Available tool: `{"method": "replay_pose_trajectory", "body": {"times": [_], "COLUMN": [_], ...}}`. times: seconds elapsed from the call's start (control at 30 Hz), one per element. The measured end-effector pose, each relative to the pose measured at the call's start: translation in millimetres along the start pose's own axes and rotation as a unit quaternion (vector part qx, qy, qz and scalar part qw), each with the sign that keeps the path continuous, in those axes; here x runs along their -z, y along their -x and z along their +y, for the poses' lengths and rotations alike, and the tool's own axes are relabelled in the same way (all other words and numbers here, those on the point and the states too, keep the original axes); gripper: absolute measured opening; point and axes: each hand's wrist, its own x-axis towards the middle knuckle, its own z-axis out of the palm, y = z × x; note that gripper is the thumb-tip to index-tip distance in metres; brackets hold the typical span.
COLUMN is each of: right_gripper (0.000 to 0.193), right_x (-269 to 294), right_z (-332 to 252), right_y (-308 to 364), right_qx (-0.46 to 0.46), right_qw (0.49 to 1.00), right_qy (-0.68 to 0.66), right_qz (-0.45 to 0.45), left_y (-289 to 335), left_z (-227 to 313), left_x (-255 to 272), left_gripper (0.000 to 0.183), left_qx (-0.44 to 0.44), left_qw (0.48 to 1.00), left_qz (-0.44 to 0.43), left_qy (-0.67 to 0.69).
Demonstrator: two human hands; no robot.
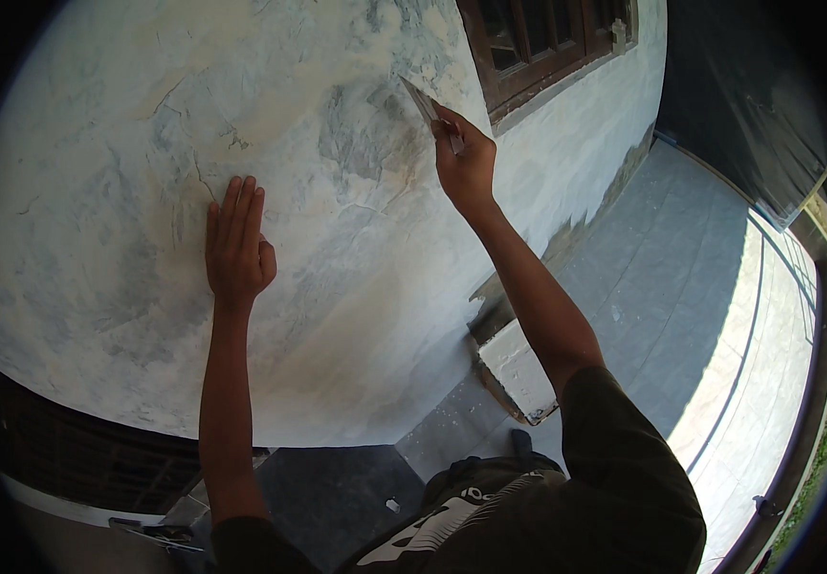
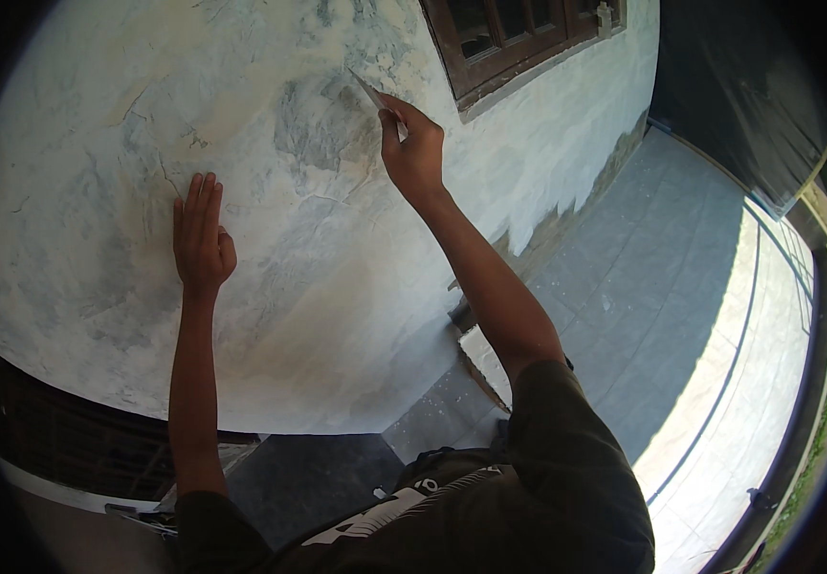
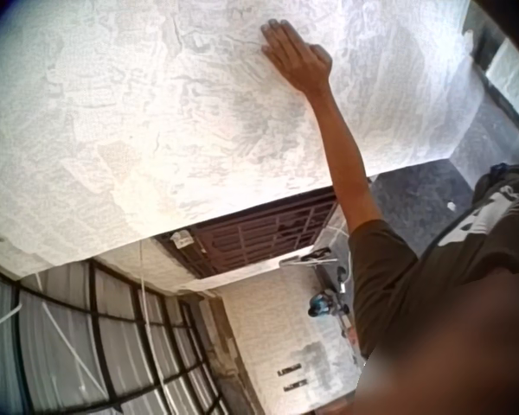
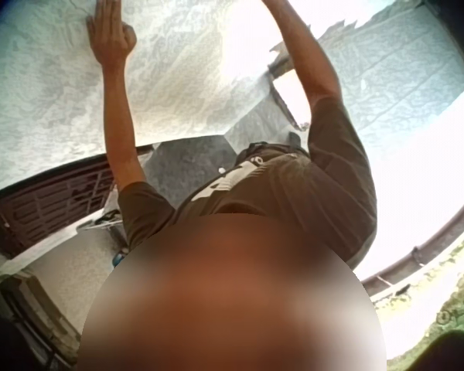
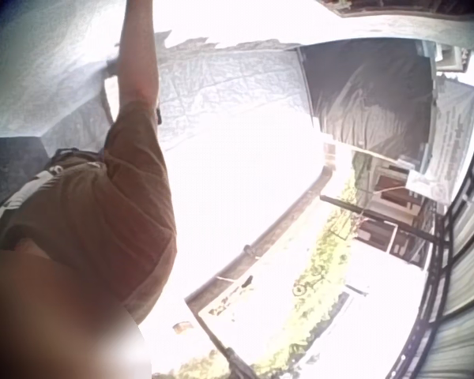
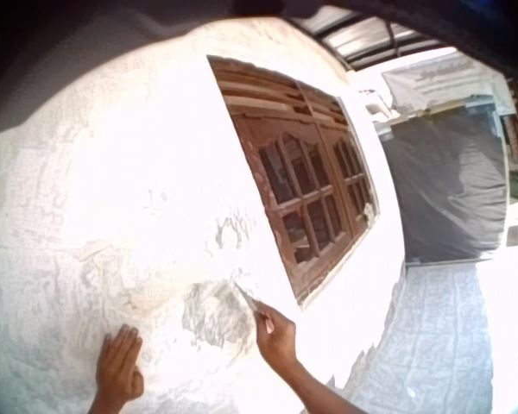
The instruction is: Applying putty or spackle to cracks in an exterior wall using a putty knife.
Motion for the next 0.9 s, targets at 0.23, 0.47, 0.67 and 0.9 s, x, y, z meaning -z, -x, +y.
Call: {"method": "replay_pose_trajectory", "body": {"times": [0.23,0.47,0.67,0.9], "right_gripper": [0.043,0.05,0.044,0.063], "right_x": [-42,-41,-21,-85], "right_z": [-3,2,6,12], "right_y": [17,130,86,59], "right_qx": [0.192,0.143,0.03,0.184], "right_qw": [0.977,0.963,0.997,0.963], "right_qy": [0.096,0.054,-0.007,0.19], "right_qz": [-0.012,-0.221,-0.072,-0.052], "left_y": [0,0,2,-4], "left_z": [-1,-5,-4,-2], "left_x": [0,0,-3,0], "left_gripper": [0.063,0.063,0.063,0.062], "left_qx": [-0.005,-0.002,-0.004,-0.004], "left_qw": [1.0,1.0,1.0,1.0], "left_qz": [0.003,0.001,-0.002,0.003], "left_qy": [-0.009,-0.014,-0.009,-0.012]}}
